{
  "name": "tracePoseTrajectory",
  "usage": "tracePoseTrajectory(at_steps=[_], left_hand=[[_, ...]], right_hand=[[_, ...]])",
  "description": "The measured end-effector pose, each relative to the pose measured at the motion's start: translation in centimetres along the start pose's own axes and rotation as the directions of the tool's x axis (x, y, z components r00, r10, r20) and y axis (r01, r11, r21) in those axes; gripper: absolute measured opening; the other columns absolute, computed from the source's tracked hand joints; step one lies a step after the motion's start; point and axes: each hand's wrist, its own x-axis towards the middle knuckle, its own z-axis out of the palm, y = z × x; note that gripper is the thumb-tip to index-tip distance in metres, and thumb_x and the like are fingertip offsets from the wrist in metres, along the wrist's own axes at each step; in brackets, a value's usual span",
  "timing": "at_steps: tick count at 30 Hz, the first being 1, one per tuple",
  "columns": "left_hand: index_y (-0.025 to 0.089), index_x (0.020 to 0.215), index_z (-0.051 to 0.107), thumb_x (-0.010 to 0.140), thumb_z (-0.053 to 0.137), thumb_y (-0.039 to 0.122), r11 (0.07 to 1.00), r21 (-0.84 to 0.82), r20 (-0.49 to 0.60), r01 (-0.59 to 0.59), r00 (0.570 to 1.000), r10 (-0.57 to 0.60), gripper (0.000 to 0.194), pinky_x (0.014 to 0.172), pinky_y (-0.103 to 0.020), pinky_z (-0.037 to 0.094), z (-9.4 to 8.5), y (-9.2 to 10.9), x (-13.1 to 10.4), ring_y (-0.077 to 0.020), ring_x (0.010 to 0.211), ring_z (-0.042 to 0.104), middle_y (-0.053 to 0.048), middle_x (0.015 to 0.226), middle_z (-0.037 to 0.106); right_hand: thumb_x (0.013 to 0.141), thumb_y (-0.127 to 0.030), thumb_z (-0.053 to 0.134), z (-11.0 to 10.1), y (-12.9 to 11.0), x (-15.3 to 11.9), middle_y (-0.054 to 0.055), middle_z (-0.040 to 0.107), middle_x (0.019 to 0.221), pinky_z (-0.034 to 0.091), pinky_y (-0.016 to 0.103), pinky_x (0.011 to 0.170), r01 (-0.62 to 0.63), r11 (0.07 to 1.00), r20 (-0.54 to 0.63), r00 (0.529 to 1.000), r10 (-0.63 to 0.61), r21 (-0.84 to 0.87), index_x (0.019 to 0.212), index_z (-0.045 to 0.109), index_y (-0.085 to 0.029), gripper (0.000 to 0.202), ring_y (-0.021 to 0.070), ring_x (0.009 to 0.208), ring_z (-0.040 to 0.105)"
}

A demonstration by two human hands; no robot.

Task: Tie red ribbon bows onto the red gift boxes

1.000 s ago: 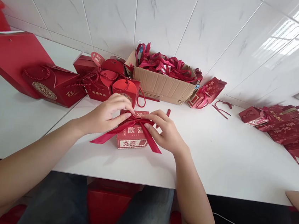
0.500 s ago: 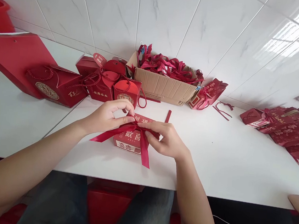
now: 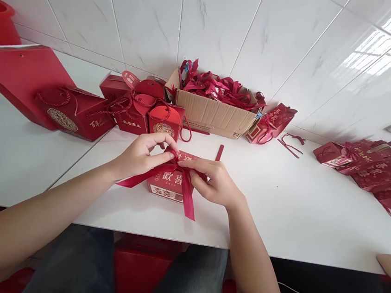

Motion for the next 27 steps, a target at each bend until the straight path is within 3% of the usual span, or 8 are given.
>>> tracePoseTrajectory(at_steps=[6, 15, 22, 27], left_hand=[[0.017, 0.080, 0.062, 0.079, 0.059, 0.013, 1.000, -0.025, -0.087, 0.004, 0.996, -0.006, 0.005, 0.071, -0.027, 0.050, 0.4, 0.6, -0.1, -0.0126, 0.073, 0.059, -0.001, 0.080, 0.067], [0.017, 0.073, 0.061, 0.076, 0.060, 0.014, 0.999, 0.042, -0.224, 0.002, 0.975, 0.008, 0.004, 0.075, -0.030, 0.053, 0.6, -0.5, 0.0, -0.0152, 0.075, 0.064, -0.002, 0.079, 0.070], [0.017, 0.072, 0.064, 0.074, 0.059, 0.013, 0.997, 0.072, -0.260, 0.022, 0.966, -0.002, 0.007, 0.075, -0.031, 0.054, 0.5, -0.8, 0.1, -0.0163, 0.076, 0.066, -0.003, 0.080, 0.072], [0.017, 0.070, 0.065, 0.074, 0.060, 0.015, 0.995, 0.088, -0.270, 0.050, 0.963, -0.024, 0.006, 0.067, -0.030, 0.052, 0.4, -0.9, 0.2, -0.0174, 0.073, 0.066, -0.003, 0.078, 0.073]], right_hand=[[0.085, -0.003, 0.046, 0.3, -0.1, 0.0, 0.006, 0.076, 0.101, 0.057, 0.024, 0.068, 0.010, 1.000, 0.007, 1.000, -0.010, -0.016, 0.118, 0.065, -0.021, 0.042, 0.0142, 0.083, 0.071], [0.083, -0.003, 0.046, 0.3, 0.3, -0.3, 0.005, 0.076, 0.092, 0.054, 0.023, 0.057, 0.015, 0.999, 0.008, 1.000, -0.014, -0.031, 0.114, 0.067, -0.019, 0.040, 0.0125, 0.069, 0.068], [0.085, -0.005, 0.045, 0.3, 0.1, -0.2, 0.005, 0.075, 0.089, 0.053, 0.022, 0.054, 0.056, 0.998, 0.012, 0.998, -0.056, -0.017, 0.116, 0.065, -0.018, 0.040, 0.0103, 0.062, 0.064], [0.086, -0.006, 0.045, 0.3, 0.0, 0.0, 0.006, 0.075, 0.094, 0.053, 0.022, 0.056, 0.059, 0.998, 0.018, 0.998, -0.059, 0.006, 0.118, 0.065, -0.019, 0.040, 0.0107, 0.065, 0.066]])
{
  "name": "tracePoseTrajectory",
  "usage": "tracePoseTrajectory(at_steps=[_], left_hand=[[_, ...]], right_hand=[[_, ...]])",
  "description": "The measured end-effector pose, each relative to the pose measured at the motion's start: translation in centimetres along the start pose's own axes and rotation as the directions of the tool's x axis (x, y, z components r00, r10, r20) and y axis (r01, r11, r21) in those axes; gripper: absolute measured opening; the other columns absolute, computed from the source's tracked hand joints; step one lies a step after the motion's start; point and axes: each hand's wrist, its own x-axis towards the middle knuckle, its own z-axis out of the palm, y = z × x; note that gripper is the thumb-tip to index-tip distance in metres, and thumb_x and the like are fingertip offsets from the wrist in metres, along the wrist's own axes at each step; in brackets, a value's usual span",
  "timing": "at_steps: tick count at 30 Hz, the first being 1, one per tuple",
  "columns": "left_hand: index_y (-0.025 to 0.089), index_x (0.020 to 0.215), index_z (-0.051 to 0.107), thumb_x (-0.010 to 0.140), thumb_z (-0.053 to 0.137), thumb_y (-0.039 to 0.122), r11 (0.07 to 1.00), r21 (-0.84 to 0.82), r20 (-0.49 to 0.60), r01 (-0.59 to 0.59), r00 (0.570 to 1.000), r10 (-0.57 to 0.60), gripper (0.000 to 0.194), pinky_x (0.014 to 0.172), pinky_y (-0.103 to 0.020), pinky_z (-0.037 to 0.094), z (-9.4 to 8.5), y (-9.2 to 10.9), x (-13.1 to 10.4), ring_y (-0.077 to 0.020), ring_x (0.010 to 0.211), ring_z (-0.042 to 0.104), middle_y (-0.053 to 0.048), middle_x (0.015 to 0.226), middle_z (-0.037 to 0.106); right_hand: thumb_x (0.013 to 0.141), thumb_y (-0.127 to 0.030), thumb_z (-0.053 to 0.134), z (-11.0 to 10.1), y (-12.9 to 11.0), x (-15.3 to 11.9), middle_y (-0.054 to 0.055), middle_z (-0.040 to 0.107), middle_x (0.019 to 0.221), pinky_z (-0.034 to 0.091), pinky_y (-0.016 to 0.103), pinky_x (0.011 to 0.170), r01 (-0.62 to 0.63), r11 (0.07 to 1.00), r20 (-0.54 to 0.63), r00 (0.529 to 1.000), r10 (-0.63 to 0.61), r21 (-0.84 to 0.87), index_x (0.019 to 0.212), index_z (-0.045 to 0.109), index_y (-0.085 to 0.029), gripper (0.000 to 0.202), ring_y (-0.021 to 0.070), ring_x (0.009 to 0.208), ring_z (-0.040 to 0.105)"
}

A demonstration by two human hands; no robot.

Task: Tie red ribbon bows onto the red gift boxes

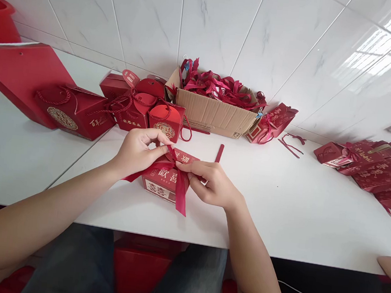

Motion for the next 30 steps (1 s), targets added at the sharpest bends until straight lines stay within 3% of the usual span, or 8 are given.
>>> tracePoseTrajectory(at_steps=[6, 10, 13, 16, 21, 27, 30], left_hand=[[0.016, 0.073, 0.065, 0.075, 0.061, 0.017, 1.000, -0.015, 0.071, 0.017, 0.997, -0.016, 0.004, 0.070, -0.031, 0.051, -0.6, -0.2, 0.5, -0.0171, 0.074, 0.064, -0.004, 0.080, 0.072], [0.017, 0.080, 0.063, 0.079, 0.061, 0.021, 0.999, -0.037, 0.205, 0.005, 0.979, 0.003, 0.005, 0.084, -0.036, 0.050, -1.4, -0.5, 1.0, -0.0185, 0.086, 0.064, -0.005, 0.090, 0.070], [0.018, 0.084, 0.063, 0.081, 0.060, 0.022, 0.998, -0.057, 0.269, 0.027, 0.963, -0.010, 0.006, 0.092, -0.038, 0.048, -1.7, -0.6, 1.1, -0.0194, 0.096, 0.062, -0.006, 0.098, 0.069], [0.019, 0.084, 0.062, 0.082, 0.058, 0.022, 0.995, -0.079, 0.300, 0.061, 0.953, -0.035, 0.006, 0.091, -0.038, 0.048, -1.7, -0.4, 1.0, -0.0195, 0.098, 0.062, -0.005, 0.100, 0.068], [0.019, 0.087, 0.064, 0.082, 0.050, 0.021, 0.979, -0.131, 0.375, 0.154, 0.922, -0.095, 0.015, 0.084, -0.036, 0.051, -1.6, 0.2, 1.0, -0.0199, 0.093, 0.063, -0.005, 0.095, 0.067], [0.019, 0.083, 0.067, 0.066, 0.042, 0.014, 0.969, -0.210, 0.479, 0.129, 0.878, -0.013, 0.031, 0.092, -0.040, 0.049, -1.7, 0.1, 1.2, -0.0237, 0.100, 0.061, -0.006, 0.100, 0.068], [0.019, 0.088, 0.070, 0.076, 0.045, 0.019, 0.963, -0.234, 0.484, 0.134, 0.875, -0.004, 0.027, 0.090, -0.038, 0.051, -1.4, 0.6, 0.9, -0.0227, 0.099, 0.063, -0.006, 0.101, 0.068]], right_hand=[[0.088, -0.007, 0.045, 0.1, 0.2, -0.2, 0.006, 0.074, 0.091, 0.053, 0.024, 0.058, -0.018, 1.000, 0.023, 1.000, 0.018, 0.021, 0.122, 0.063, -0.019, 0.040, 0.0114, 0.065, 0.065], [0.088, -0.012, 0.051, -0.1, 0.3, -0.3, 0.007, 0.074, 0.103, 0.054, 0.027, 0.066, -0.088, 0.996, -0.068, 0.994, 0.088, 0.013, 0.118, 0.064, -0.022, 0.034, 0.0131, 0.076, 0.066], [0.087, -0.017, 0.057, -0.7, 0.4, -0.3, 0.005, 0.072, 0.093, 0.052, 0.027, 0.061, -0.127, 0.992, -0.132, 0.983, 0.128, 0.011, 0.107, 0.065, -0.021, 0.022, 0.0117, 0.067, 0.060], [0.083, -0.017, 0.061, -1.4, 0.7, -0.3, 0.003, 0.065, 0.082, 0.049, 0.029, 0.060, -0.105, 0.994, -0.094, 0.990, 0.105, -0.003, 0.096, 0.064, -0.021, 0.014, 0.0121, 0.065, 0.053], [0.085, -0.017, 0.059, -1.8, 1.1, -0.3, 0.003, 0.059, 0.081, 0.046, 0.029, 0.060, -0.138, 0.990, -0.042, 0.990, 0.136, -0.035, 0.089, 0.062, -0.020, 0.006, 0.0127, 0.068, 0.050], [0.087, -0.023, 0.060, -0.5, 1.2, 0.0, 0.001, 0.054, 0.078, 0.041, 0.030, 0.062, -0.151, 0.962, -0.175, 0.965, 0.193, 0.228, 0.084, 0.059, -0.021, 0.003, 0.0135, 0.070, 0.049], [0.085, -0.026, 0.062, 0.1, 1.6, 0.1, 0.001, 0.050, 0.082, 0.041, 0.031, 0.071, -0.146, 0.913, -0.180, 0.957, 0.227, 0.381, 0.080, 0.058, -0.021, 0.008, 0.0147, 0.077, 0.049]])
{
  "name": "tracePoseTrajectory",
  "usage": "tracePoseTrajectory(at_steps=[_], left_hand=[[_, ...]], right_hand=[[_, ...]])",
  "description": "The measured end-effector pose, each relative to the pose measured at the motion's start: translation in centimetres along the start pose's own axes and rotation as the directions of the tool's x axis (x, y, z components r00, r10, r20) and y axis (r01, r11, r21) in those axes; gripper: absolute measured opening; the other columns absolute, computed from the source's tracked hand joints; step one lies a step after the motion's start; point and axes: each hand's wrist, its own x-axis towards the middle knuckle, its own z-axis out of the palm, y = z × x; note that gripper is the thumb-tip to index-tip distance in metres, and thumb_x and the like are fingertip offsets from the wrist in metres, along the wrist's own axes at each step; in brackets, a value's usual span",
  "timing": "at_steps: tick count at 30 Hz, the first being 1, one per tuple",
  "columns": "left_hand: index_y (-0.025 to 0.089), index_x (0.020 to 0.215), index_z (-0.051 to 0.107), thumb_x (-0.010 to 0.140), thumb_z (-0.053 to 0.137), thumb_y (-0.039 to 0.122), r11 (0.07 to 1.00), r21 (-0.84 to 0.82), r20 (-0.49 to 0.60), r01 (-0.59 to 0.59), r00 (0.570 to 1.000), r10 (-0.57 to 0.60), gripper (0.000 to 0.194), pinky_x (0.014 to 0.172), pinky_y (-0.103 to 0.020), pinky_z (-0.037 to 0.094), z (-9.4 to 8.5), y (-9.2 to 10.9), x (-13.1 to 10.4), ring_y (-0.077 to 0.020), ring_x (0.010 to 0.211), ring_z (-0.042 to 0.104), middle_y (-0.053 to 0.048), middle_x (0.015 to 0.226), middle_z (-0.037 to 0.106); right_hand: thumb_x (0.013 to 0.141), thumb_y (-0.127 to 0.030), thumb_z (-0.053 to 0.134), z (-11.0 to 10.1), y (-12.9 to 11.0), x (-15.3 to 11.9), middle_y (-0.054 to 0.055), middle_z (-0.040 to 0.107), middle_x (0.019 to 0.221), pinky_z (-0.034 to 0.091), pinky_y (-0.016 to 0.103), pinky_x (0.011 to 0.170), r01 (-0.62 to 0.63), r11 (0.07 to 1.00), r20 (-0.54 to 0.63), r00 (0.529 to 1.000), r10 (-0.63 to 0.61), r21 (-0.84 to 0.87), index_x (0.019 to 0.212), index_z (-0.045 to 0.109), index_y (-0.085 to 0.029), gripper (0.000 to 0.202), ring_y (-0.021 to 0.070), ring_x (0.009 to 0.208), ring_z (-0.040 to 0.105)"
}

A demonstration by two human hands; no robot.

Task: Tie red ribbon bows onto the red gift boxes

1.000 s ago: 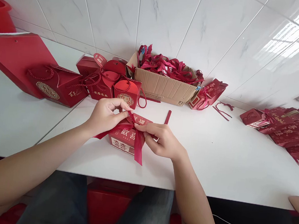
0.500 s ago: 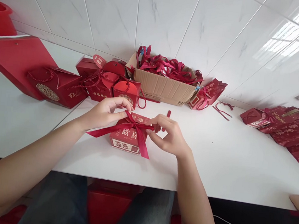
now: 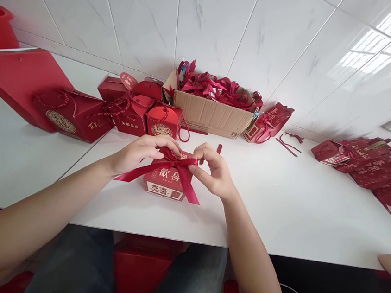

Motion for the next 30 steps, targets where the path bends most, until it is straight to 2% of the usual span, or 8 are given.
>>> tracePoseTrajectory(at_steps=[3, 6, 11, 19, 26, 30], left_hand=[[0.019, 0.090, 0.072, 0.084, 0.057, 0.032, 0.997, 0.077, -0.048, -0.005, 0.999, 0.009, 0.021, 0.085, -0.036, 0.051, 0.8, 0.4, -0.2, -0.0212, 0.094, 0.063, -0.006, 0.096, 0.068], [0.019, 0.087, 0.073, 0.080, 0.067, 0.037, 0.986, 0.160, -0.091, -0.042, 0.994, 0.057, 0.020, 0.086, -0.036, 0.050, 1.5, 0.4, -0.3, -0.0191, 0.090, 0.063, -0.005, 0.094, 0.064], [0.018, 0.082, 0.072, 0.075, 0.074, 0.036, 0.990, 0.132, -0.095, -0.046, 0.994, 0.059, 0.019, 0.086, -0.036, 0.049, 2.0, 0.0, -0.3, -0.0166, 0.086, 0.062, -0.003, 0.093, 0.060], [0.019, 0.074, 0.071, 0.073, 0.074, 0.028, 0.997, 0.066, -0.062, -0.051, 0.997, 0.055, 0.009, 0.088, -0.034, 0.047, 2.1, -0.3, -0.4, -0.0153, 0.088, 0.061, -0.003, 0.095, 0.058], [0.018, 0.069, 0.068, 0.072, 0.072, 0.025, 0.998, 0.056, -0.042, -0.034, 0.998, 0.036, 0.008, 0.090, -0.035, 0.046, 2.2, -0.5, -0.3, -0.0149, 0.087, 0.059, -0.002, 0.096, 0.058], [0.018, 0.068, 0.068, 0.072, 0.072, 0.025, 0.998, 0.052, -0.033, -0.038, 0.999, 0.040, 0.009, 0.090, -0.035, 0.045, 2.2, -0.5, -0.3, -0.0150, 0.087, 0.059, -0.002, 0.096, 0.057]], right_hand=[[0.083, -0.027, 0.061, 0.4, 0.6, 0.1, 0.002, 0.046, 0.086, 0.039, 0.031, 0.072, -0.064, 0.987, -0.025, 0.997, 0.068, 0.146, 0.074, 0.056, -0.020, 0.012, 0.0151, 0.080, 0.047], [0.081, -0.028, 0.059, 1.0, 0.9, 0.2, 0.002, 0.044, 0.084, 0.037, 0.030, 0.069, -0.093, 0.967, -0.049, 0.993, 0.108, 0.239, 0.068, 0.053, -0.020, 0.017, 0.0153, 0.077, 0.044], [0.080, -0.026, 0.058, 1.9, 0.5, 0.3, 0.001, 0.042, 0.077, 0.032, 0.030, 0.067, -0.112, 0.943, -0.101, 0.983, 0.150, 0.313, 0.061, 0.047, -0.020, 0.023, 0.0154, 0.073, 0.040], [0.082, -0.026, 0.056, 1.8, 0.3, 0.4, 0.002, 0.042, 0.074, 0.029, 0.031, 0.065, -0.147, 0.931, -0.101, 0.976, 0.191, 0.335, 0.058, 0.043, -0.019, 0.028, 0.0155, 0.070, 0.037], [0.074, -0.025, 0.057, 1.7, 0.4, 0.5, 0.002, 0.041, 0.073, 0.030, 0.031, 0.062, -0.205, 0.899, -0.110, 0.958, 0.266, 0.386, 0.053, 0.041, -0.019, 0.027, 0.0151, 0.067, 0.036], [0.070, -0.024, 0.058, 1.7, 0.6, 0.6, 0.003, 0.041, 0.071, 0.031, 0.030, 0.061, -0.206, 0.850, -0.103, 0.952, 0.289, 0.485, 0.049, 0.040, -0.019, 0.028, 0.0159, 0.069, 0.038]])
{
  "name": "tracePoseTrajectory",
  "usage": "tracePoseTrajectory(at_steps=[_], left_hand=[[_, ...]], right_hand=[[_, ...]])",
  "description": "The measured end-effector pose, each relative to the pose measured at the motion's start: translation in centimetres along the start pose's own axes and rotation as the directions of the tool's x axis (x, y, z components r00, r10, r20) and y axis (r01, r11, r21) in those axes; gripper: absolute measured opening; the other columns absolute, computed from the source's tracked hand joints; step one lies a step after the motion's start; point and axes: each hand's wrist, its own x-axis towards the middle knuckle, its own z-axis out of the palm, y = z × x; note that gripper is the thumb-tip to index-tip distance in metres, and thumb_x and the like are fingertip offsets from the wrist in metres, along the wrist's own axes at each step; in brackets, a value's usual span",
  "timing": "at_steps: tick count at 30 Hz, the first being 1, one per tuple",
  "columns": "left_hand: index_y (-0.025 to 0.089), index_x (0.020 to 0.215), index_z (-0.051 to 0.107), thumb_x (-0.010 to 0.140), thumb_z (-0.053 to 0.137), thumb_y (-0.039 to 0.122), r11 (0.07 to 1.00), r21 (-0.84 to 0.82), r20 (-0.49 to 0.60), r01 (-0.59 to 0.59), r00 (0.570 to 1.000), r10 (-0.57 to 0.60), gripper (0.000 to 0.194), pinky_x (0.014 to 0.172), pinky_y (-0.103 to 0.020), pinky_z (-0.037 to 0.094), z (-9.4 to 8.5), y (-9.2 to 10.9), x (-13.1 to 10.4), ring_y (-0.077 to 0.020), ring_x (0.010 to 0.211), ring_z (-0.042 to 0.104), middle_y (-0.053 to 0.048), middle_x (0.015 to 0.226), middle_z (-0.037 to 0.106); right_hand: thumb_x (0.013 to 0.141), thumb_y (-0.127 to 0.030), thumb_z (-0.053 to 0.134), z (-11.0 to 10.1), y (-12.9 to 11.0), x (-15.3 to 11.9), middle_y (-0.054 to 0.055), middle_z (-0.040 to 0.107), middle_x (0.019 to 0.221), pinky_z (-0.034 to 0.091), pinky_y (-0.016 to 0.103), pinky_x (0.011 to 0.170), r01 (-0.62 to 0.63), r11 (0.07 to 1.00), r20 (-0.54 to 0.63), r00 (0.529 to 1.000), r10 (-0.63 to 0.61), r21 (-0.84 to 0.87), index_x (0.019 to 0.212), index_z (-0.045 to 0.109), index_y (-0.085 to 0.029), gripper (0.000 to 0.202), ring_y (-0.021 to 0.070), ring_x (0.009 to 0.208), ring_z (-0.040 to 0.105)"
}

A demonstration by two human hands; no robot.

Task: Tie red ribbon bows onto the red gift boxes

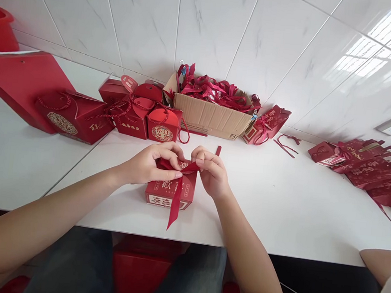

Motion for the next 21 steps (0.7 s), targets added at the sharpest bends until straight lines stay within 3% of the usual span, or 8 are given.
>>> tracePoseTrajectory(at_steps=[3, 9, 15, 18, 21], left_hand=[[0.018, 0.068, 0.069, 0.072, 0.072, 0.025, 1.000, 0.013, -0.008, 0.004, 1.000, -0.004, 0.008, 0.088, -0.035, 0.046, -0.2, 0.1, -0.1, -0.0150, 0.086, 0.059, -0.002, 0.095, 0.057], [0.018, 0.067, 0.069, 0.071, 0.073, 0.024, 1.000, 0.013, -0.018, 0.017, 1.000, -0.017, 0.008, 0.086, -0.033, 0.046, -0.5, 0.2, -0.1, -0.0144, 0.085, 0.060, -0.002, 0.093, 0.058], [0.018, 0.082, 0.072, 0.075, 0.072, 0.036, 1.000, 0.001, -0.020, 0.024, 1.000, -0.024, 0.019, 0.084, -0.033, 0.046, -0.6, 0.2, 0.2, -0.0167, 0.088, 0.060, -0.004, 0.094, 0.062], [0.019, 0.095, 0.070, 0.082, 0.064, 0.041, 0.998, -0.039, -0.014, 0.050, 0.999, -0.050, 0.027, 0.083, -0.034, 0.046, -1.0, 0.3, 0.2, -0.0193, 0.094, 0.060, -0.006, 0.100, 0.065], [0.018, 0.097, 0.068, 0.083, 0.057, 0.038, 0.997, -0.050, -0.050, 0.055, 0.997, -0.058, 0.026, 0.093, -0.039, 0.042, -1.9, 0.3, 0.2, -0.0231, 0.106, 0.057, -0.007, 0.106, 0.065]], right_hand=[[0.070, -0.024, 0.059, 0.0, 0.1, 0.0, 0.003, 0.042, 0.072, 0.032, 0.029, 0.061, -0.025, 0.998, 0.014, 1.000, 0.024, 0.065, 0.048, 0.041, -0.018, 0.028, 0.0159, 0.070, 0.039], [0.072, -0.025, 0.062, -0.3, 0.2, -0.2, 0.003, 0.045, 0.074, 0.033, 0.030, 0.063, -0.027, 0.999, 0.031, 0.999, 0.026, 0.035, 0.051, 0.047, -0.019, 0.027, 0.0158, 0.071, 0.040], [0.079, -0.030, 0.067, -0.4, 0.1, -0.4, 0.000, 0.049, 0.071, 0.035, 0.029, 0.062, 0.096, 0.990, -0.012, 0.995, -0.098, -0.105, 0.056, 0.051, -0.019, 0.030, 0.0136, 0.069, 0.044], [0.082, -0.031, 0.066, -0.3, -0.2, -0.4, -0.001, 0.052, 0.071, 0.036, 0.027, 0.061, 0.098, 0.974, -0.055, 0.992, -0.111, -0.206, 0.066, 0.055, -0.020, 0.023, 0.0114, 0.065, 0.045], [0.082, -0.030, 0.067, -0.2, -0.5, -0.5, -0.002, 0.056, 0.074, 0.039, 0.026, 0.059, 0.076, 0.947, -0.123, 0.985, -0.119, -0.312, 0.078, 0.057, -0.021, 0.014, 0.0095, 0.062, 0.047]])
